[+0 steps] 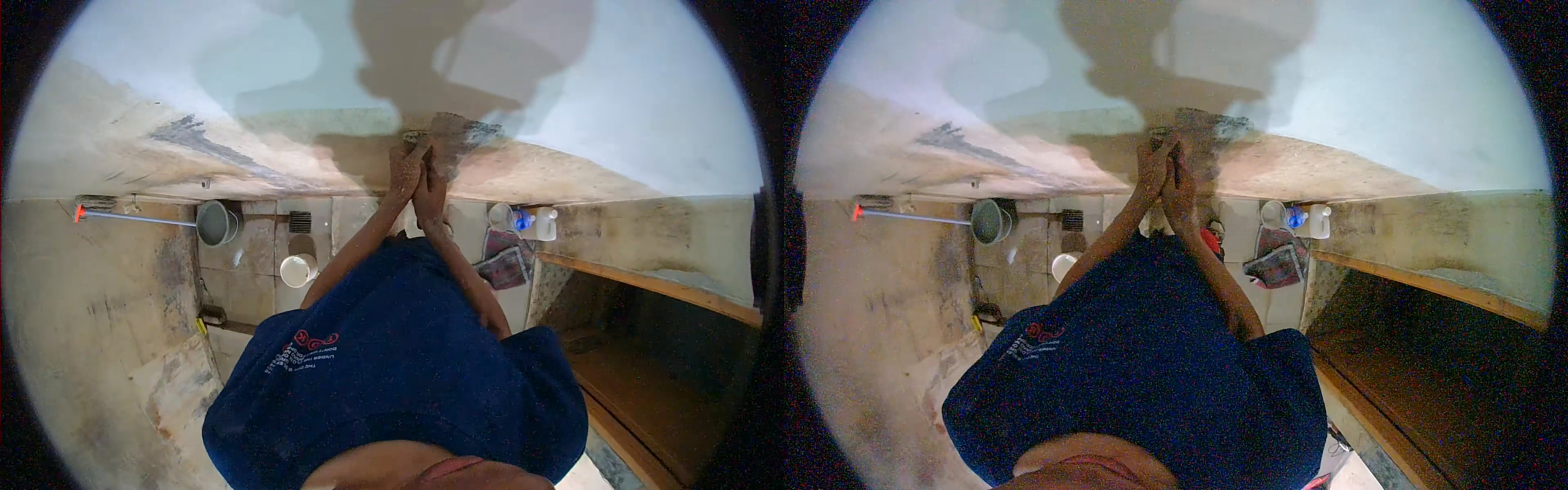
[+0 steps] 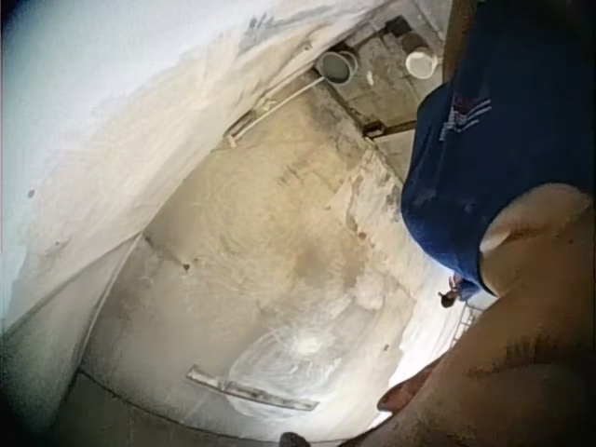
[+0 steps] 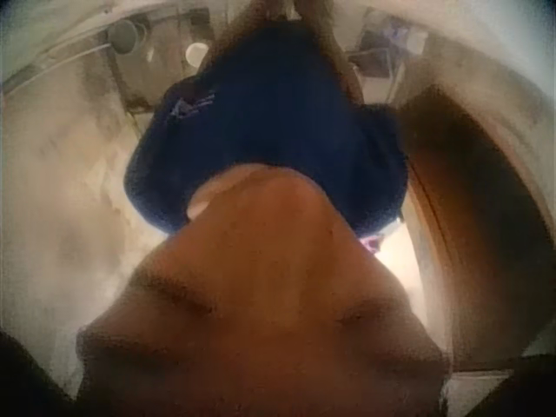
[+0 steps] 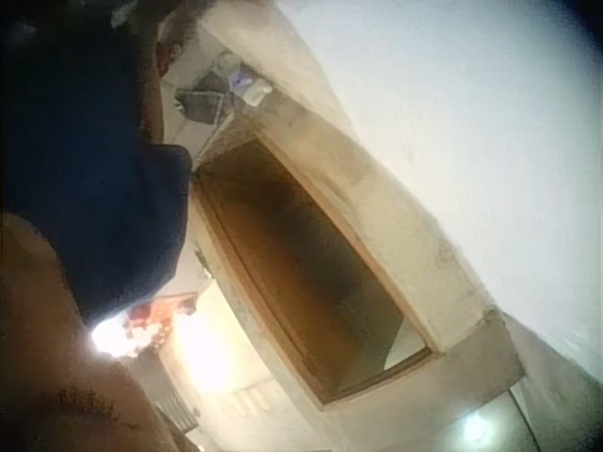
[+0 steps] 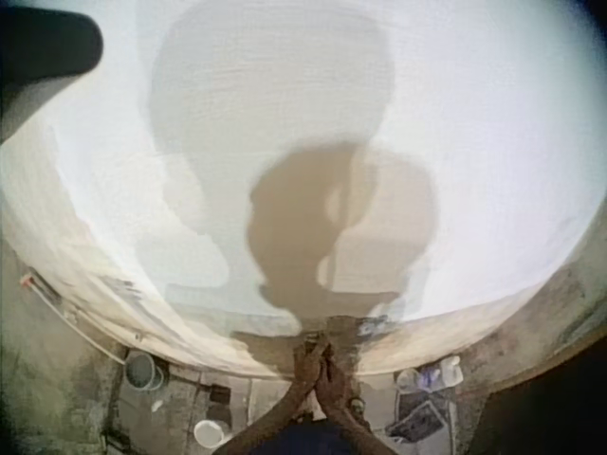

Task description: Plastering a wall with a putty knife and mud.

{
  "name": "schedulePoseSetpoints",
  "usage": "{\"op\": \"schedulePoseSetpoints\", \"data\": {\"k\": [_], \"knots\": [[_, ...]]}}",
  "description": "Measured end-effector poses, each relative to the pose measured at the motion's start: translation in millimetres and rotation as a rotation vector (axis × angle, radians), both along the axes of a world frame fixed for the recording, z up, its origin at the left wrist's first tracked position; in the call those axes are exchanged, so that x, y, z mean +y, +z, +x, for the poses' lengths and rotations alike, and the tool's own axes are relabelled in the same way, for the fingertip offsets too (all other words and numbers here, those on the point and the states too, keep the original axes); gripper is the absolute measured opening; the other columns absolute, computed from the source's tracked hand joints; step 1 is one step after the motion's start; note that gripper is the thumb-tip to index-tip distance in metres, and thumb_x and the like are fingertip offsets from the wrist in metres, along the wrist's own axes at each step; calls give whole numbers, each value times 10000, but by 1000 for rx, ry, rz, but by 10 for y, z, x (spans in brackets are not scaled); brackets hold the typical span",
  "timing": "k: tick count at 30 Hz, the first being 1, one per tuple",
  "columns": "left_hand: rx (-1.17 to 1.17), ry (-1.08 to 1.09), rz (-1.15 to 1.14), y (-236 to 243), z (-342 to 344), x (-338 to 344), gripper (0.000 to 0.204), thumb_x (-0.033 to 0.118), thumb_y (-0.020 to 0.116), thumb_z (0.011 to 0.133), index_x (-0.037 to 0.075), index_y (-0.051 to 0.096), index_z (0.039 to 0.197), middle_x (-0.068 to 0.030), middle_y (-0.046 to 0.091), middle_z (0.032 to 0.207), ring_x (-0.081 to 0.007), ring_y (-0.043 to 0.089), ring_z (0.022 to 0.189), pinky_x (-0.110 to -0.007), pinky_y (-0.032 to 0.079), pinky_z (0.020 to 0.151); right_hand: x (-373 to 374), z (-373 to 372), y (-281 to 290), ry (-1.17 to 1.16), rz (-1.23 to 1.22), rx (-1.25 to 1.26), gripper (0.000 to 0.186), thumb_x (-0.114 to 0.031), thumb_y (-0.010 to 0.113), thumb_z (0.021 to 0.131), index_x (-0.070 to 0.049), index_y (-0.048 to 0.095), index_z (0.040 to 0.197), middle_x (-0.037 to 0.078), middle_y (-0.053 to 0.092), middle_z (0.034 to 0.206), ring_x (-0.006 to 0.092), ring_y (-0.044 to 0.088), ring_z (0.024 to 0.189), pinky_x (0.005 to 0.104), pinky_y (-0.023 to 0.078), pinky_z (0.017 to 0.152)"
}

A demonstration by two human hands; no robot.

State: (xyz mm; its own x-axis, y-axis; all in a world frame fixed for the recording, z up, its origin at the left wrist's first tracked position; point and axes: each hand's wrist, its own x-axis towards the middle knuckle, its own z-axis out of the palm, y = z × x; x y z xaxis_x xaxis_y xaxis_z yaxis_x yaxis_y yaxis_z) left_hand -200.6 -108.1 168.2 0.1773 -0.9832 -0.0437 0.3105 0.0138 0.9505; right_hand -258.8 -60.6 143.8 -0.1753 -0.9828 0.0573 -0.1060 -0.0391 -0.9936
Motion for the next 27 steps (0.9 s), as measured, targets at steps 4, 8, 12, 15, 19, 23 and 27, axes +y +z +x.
{"op": "schedulePoseSetpoints", "data": {"k": [4,8,12,15,19,23,27], "knots": [[-83,-28,-48,-292,79,-21,154,134,591,873,45,604,747,-19,582,646,-120,541,554,-261,455,515,105,52,144,-11,-99,67,418,-166,422,962,27,404,1332,188,453,1347,244,441,1242,322,350,1007],[151,-66,-17,39,42,11,195,192,636,849,14,633,771,-35,606,677,-121,548,584,-281,443,522,74,56,337,-55,-84,83,432,-185,444,957,40,410,1324,201,524,1274,210,510,1163,299,397,946],[198,-159,-29,-44,57,-4,222,203,628,858,10,618,748,-35,606,676,-113,544,584,-269,440,523,37,21,121,-1,83,53,425,-210,438,960,24,433,1314,213,535,1256,200,528,1136,298,416,919],[178,-140,94,313,67,32,133,169,607,865,46,594,815,-31,586,675,-117,535,544,-244,435,491,25,49,336,-68,-23,51,421,-226,434,964,19,448,1306,212,558,1226,187,551,1092,298,430,899],[44,-124,-1,-8,131,19,129,173,612,862,47,595,839,-24,597,718,-114,548,604,-251,447,546,95,113,323,-30,101,31,430,-222,456,958,28,442,1308,196,568,1215,180,556,1070,294,424,907],[68,-113,19,-34,68,49,138,187,613,859,51,609,838,-11,602,730,-109,553,649,-255,452,603,89,102,0,-97,35,-78,438,-218,472,951,10,434,1323,185,524,1278,190,519,1135,297,397,946],[-188,-74,-54,-14,73,31,137,183,593,871,65,615,805,-7,598,720,-114,547,639,-260,448,588,58,9,-129,-13,70,20,437,-212,463,954,4,426,1332,187,509,1294,202,501,1162,311,385,960]]}}
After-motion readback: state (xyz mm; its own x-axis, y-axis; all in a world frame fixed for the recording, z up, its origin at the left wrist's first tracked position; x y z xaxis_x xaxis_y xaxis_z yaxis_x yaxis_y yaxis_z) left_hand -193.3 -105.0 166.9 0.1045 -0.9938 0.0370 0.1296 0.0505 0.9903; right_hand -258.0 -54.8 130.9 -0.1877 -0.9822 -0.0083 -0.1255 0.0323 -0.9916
